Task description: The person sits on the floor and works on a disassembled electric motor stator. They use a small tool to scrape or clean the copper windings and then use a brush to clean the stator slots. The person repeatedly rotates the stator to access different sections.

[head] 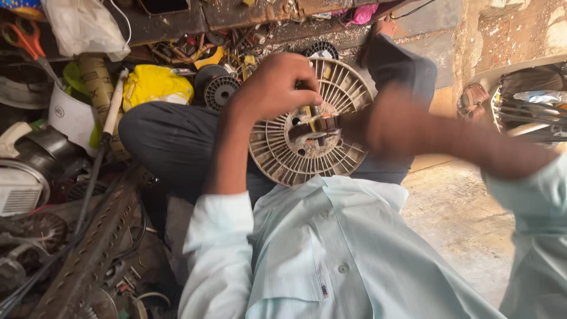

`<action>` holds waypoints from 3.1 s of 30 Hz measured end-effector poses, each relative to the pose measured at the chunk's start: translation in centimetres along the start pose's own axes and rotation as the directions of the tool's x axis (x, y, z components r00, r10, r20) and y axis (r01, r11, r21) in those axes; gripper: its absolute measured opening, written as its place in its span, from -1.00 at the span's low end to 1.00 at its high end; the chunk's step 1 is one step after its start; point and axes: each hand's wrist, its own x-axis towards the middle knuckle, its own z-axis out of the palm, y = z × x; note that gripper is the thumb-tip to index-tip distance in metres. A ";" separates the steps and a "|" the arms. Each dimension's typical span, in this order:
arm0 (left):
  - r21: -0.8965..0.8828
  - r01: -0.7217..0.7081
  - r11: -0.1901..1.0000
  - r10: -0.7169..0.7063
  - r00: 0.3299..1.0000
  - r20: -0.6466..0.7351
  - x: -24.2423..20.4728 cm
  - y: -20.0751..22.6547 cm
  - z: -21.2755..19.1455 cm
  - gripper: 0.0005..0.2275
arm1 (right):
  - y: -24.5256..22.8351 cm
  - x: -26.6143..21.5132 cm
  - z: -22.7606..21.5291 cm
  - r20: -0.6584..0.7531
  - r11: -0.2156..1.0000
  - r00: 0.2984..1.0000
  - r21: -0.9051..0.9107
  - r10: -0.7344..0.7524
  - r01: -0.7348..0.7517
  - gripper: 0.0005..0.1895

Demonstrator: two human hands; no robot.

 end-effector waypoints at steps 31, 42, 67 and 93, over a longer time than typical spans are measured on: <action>-0.176 -0.064 0.982 -0.054 0.805 -0.591 -9.7 6.4 5.1 -0.89 | 6.1 6.5 -0.4 -0.774 0.752 0.633 0.433 0.027 0.497 -0.87; 0.236 -0.143 0.961 0.203 0.945 -0.256 -4.9 9.3 2.8 -0.68 | -0.8 0.9 3.4 -0.927 0.589 0.188 0.354 0.325 0.726 -0.76; 0.237 -0.045 0.970 0.109 0.958 -0.265 -7.3 8.0 4.8 -0.79 | -6.8 1.8 7.1 -0.787 0.494 0.219 0.549 0.577 0.674 -0.79; -0.002 0.165 0.986 -0.162 0.965 -0.208 -1.6 4.1 2.1 -0.82 | 4.2 4.2 -0.1 -0.828 0.827 0.542 0.401 0.144 0.393 -0.89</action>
